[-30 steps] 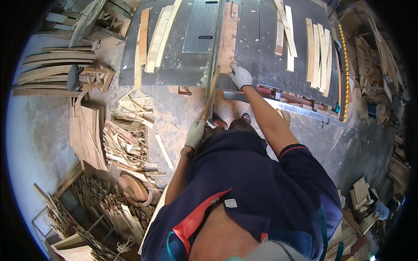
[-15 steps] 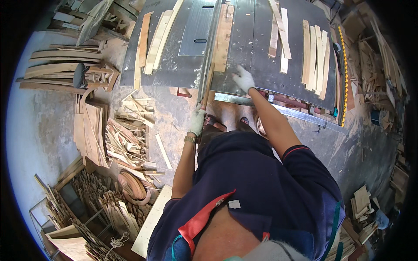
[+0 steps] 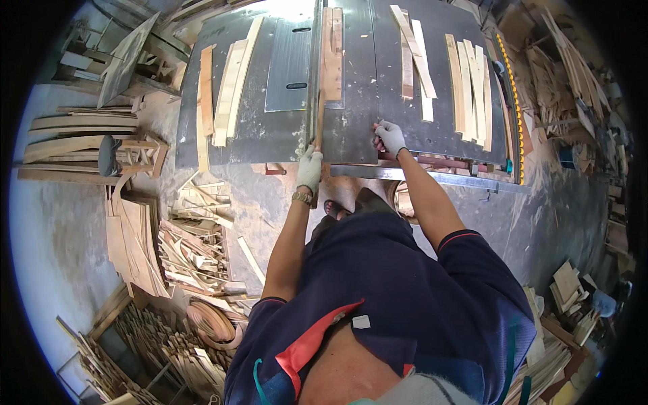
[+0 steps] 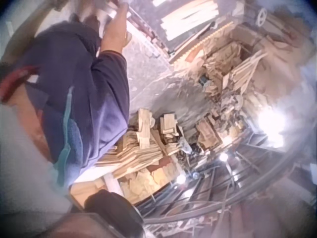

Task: The person sits on the floor and sorts through a pile of wood pieces, selecting several planks. They then stand and use a table saw to cut the selected wood pieces into smaller sections, using a push stick to guide the wood through the blade.

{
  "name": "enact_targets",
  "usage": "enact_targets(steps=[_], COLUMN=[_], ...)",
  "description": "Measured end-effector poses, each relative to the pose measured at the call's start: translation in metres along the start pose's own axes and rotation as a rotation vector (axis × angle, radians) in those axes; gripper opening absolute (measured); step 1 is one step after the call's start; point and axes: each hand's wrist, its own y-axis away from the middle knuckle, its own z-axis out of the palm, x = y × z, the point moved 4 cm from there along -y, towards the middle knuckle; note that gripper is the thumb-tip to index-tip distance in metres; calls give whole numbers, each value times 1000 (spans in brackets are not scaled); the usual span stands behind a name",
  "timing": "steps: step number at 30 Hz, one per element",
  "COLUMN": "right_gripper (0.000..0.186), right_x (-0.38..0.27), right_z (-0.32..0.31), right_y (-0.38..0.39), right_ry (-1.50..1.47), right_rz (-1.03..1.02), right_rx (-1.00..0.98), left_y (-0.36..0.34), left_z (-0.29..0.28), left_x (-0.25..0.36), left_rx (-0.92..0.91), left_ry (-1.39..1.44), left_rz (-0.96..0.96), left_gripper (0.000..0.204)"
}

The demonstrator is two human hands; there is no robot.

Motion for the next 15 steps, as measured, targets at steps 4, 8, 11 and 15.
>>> enact_targets(steps=[4, 8, 11, 15], right_gripper=[15, 20, 21, 22], right_x=[-1, 4, 5, 5], right_z=[0, -3, 0, 0], right_y=[2, 0, 0, 1], right_ry=[-90, -68, -130, -153], right_rz=[9, 23, 92, 137], right_rx=[23, 41, 54, 57], left_y=[-36, -53, -75, -105], left_z=[10, 23, 27, 30], left_x=[0, 34, 45, 47], left_rx=[22, -2, -26, -19], left_ry=[-132, -68, 5, -71], left_rz=[120, -20, -41, 22], left_gripper=[28, 33, 34, 36])
